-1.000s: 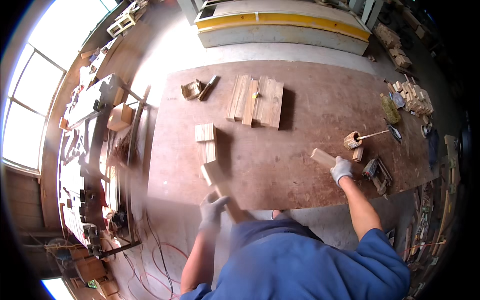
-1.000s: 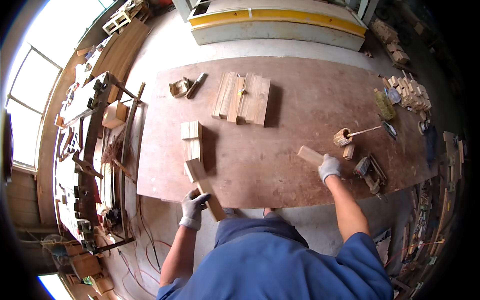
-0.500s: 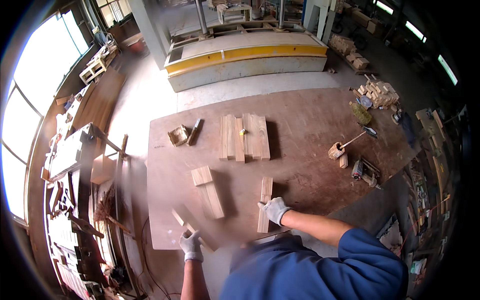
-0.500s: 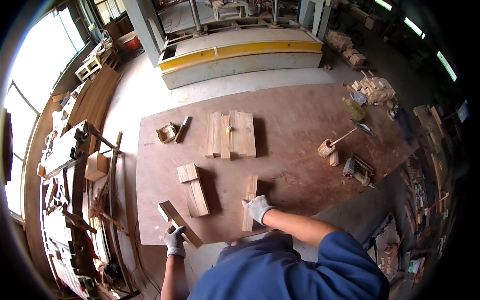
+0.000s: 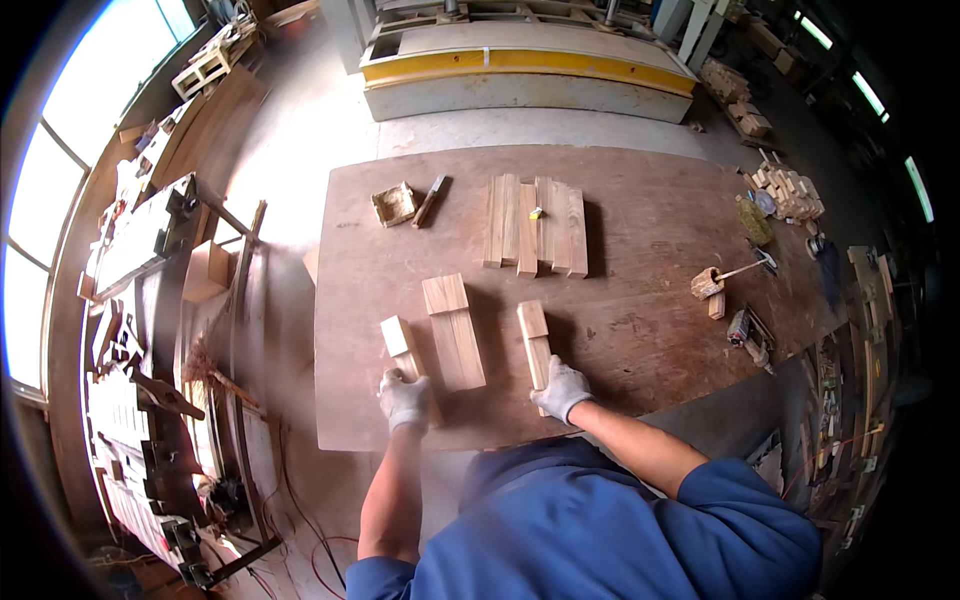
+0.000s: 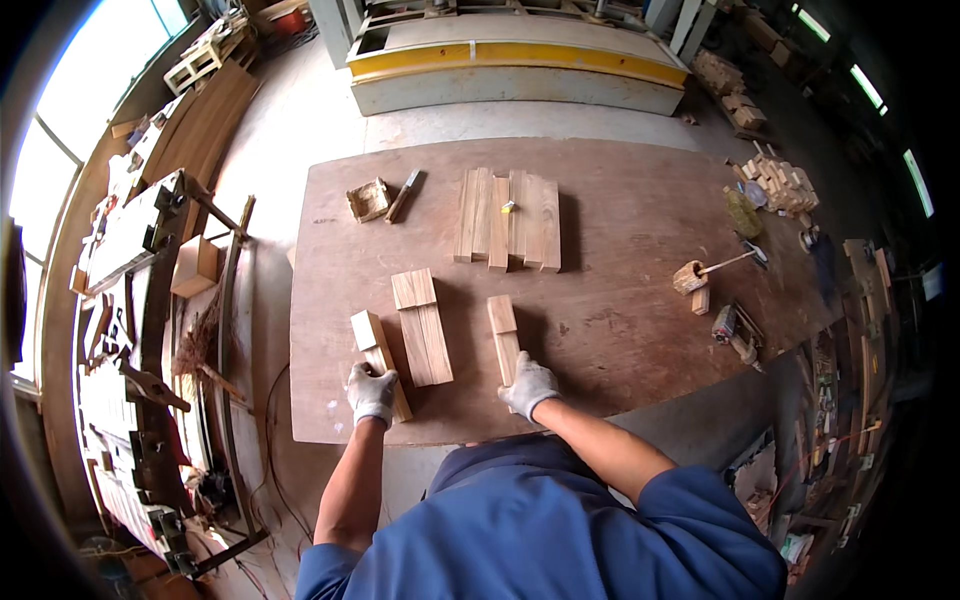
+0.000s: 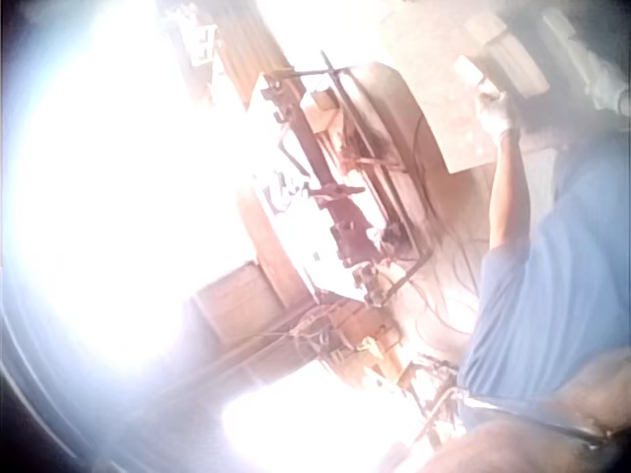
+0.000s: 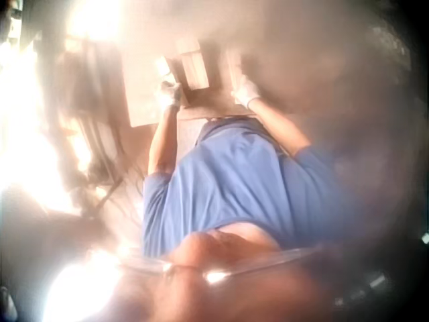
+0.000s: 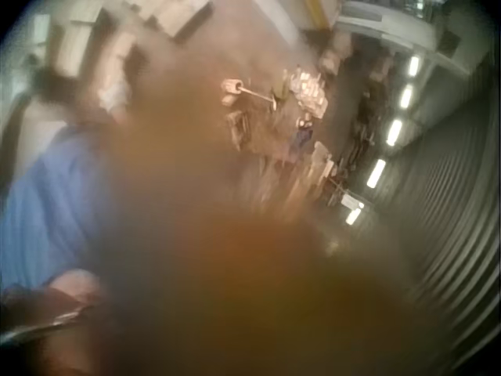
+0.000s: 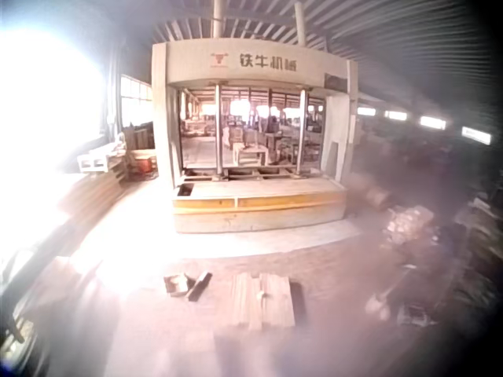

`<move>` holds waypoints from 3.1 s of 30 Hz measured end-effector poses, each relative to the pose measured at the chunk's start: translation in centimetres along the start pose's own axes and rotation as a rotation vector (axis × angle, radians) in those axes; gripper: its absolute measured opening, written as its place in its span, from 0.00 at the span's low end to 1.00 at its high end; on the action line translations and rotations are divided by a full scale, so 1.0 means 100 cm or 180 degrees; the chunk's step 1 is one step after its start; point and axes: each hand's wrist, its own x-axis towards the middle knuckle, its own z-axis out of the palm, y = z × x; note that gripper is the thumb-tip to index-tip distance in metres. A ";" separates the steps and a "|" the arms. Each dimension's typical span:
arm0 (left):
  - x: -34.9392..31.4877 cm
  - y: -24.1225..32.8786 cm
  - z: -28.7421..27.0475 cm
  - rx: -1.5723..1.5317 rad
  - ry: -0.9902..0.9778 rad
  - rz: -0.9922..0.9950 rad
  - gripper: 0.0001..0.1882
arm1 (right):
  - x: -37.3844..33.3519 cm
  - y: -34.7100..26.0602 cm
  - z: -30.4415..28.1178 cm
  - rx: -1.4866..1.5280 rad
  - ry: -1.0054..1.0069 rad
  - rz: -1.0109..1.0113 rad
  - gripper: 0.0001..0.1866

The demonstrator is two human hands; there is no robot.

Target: The person applies glue to small wooden blocks and uses a nail gun to fasten them together. They then move to a workbench to assemble these blocks into a larger wooden crate structure, using a hammer to secure the joints and aligning the pieces into a grid pattern.

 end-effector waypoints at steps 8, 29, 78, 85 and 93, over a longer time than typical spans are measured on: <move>0.006 0.024 0.021 0.0266 0.0476 0.0201 0.33 | 0.061 -0.067 -0.005 -0.0047 -0.0165 -0.0605 0.39; -0.016 0.000 0.076 -0.1669 -0.0074 -0.0303 0.11 | 0.091 -0.071 -0.015 0.0451 -0.0317 -0.0913 0.51; -0.120 0.002 0.034 0.1337 -0.1021 0.2718 0.26 | 0.092 -0.050 -0.020 -0.1126 0.0245 -0.0921 0.65; -0.083 0.028 0.058 0.0513 0.0617 -0.0194 0.66 | 0.099 -0.063 -0.010 -0.0557 0.0482 -0.1071 0.73; -0.086 0.024 0.057 0.0028 0.0305 -0.0533 0.62 | 0.100 -0.036 -0.012 -0.0644 0.0566 -0.1149 0.71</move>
